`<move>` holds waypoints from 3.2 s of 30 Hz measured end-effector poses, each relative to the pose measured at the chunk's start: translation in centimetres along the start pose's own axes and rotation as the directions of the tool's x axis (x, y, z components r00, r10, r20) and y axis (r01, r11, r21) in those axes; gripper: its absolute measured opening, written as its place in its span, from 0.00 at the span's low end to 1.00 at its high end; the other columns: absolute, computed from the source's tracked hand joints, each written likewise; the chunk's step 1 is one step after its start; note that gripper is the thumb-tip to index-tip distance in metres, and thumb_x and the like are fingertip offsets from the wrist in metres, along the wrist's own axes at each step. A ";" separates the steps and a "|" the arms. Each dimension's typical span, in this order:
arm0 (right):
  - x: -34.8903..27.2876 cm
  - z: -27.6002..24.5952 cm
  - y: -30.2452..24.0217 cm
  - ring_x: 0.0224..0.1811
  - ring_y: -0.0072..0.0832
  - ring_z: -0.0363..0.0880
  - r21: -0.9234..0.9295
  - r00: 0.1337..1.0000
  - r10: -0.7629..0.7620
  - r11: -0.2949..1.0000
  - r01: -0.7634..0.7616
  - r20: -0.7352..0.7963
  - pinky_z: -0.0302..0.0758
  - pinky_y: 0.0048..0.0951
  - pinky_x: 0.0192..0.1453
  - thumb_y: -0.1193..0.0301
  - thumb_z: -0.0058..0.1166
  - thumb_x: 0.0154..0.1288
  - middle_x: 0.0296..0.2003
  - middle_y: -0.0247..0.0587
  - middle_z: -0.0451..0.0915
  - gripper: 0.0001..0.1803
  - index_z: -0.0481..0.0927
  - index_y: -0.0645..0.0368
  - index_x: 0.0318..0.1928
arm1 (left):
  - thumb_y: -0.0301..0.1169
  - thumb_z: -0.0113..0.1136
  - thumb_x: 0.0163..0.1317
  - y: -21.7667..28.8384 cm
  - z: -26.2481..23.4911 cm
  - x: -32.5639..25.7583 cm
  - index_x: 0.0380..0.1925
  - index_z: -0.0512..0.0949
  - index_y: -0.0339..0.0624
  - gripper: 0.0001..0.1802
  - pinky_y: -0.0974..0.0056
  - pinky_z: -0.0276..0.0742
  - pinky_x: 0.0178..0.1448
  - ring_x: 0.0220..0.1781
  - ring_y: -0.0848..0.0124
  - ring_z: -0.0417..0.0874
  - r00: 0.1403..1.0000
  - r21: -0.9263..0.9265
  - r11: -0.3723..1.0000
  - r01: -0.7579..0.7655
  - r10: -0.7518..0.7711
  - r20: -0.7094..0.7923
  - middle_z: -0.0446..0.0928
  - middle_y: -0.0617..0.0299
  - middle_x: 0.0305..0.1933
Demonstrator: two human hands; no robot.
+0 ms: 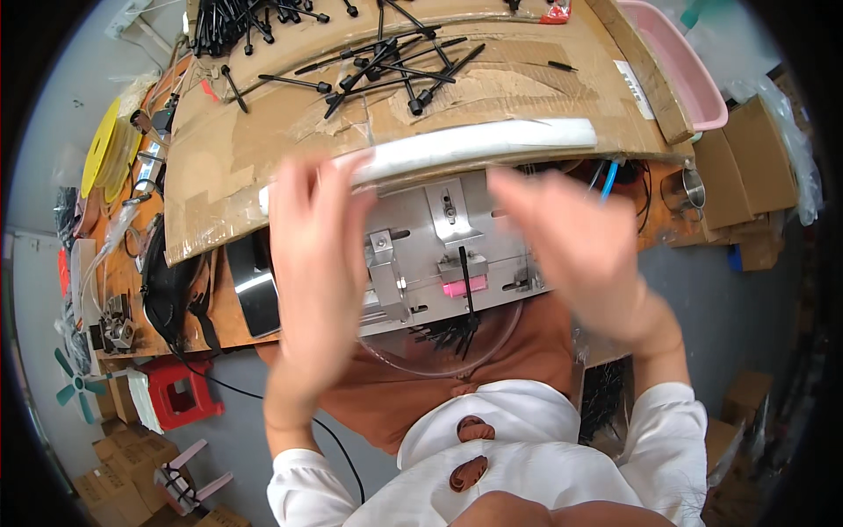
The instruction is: The person picks up a cable tie from a pile by hand, inserts it into a pneumatic machine on the workbench, and allows the processed item to fall into a plastic bowl in their lap.
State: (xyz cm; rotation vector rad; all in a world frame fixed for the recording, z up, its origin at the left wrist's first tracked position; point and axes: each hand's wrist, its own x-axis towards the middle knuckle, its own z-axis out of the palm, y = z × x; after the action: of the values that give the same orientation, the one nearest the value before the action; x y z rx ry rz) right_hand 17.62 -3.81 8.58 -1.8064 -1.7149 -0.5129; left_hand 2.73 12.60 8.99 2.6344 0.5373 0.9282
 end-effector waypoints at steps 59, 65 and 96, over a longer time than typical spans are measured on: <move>-10.6 5.3 -5.9 0.16 0.24 0.69 0.248 0.972 0.178 0.945 -0.211 0.151 0.66 0.28 0.19 0.79 0.64 0.50 0.17 0.35 0.70 0.32 0.72 0.67 0.59 | 0.33 0.60 0.60 -5.8 -1.6 2.4 0.41 0.76 0.40 0.12 0.60 0.67 0.45 0.37 0.61 0.70 0.989 0.077 0.993 0.086 -0.094 0.112 0.72 0.56 0.34; -6.5 1.7 -4.0 0.19 0.21 0.74 0.208 0.974 0.080 0.970 -0.125 0.211 0.69 0.26 0.18 0.64 0.65 0.52 0.25 0.33 0.73 0.32 0.73 0.59 0.59 | 0.26 0.65 0.53 -5.0 -1.8 1.0 0.35 0.79 0.42 0.08 0.66 0.66 0.38 0.33 0.69 0.67 0.977 -0.071 0.976 0.207 -0.203 0.068 0.70 0.61 0.31; -10.5 2.7 -5.1 0.22 0.22 0.77 0.211 0.980 0.200 0.958 -0.194 -0.008 0.72 0.25 0.23 0.76 0.66 0.49 0.34 0.40 0.83 0.31 0.73 0.72 0.56 | 0.16 0.54 0.48 6.5 4.2 -12.8 0.66 0.59 0.31 0.39 0.59 0.70 0.51 0.45 0.58 0.69 0.948 0.029 0.997 0.067 -0.073 0.309 0.69 0.50 0.49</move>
State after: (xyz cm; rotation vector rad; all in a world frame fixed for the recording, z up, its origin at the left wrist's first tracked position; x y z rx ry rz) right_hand 11.22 -10.03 0.61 -1.7830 -1.4875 -0.2632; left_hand -2.15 0.61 1.54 2.6849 0.5560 0.4742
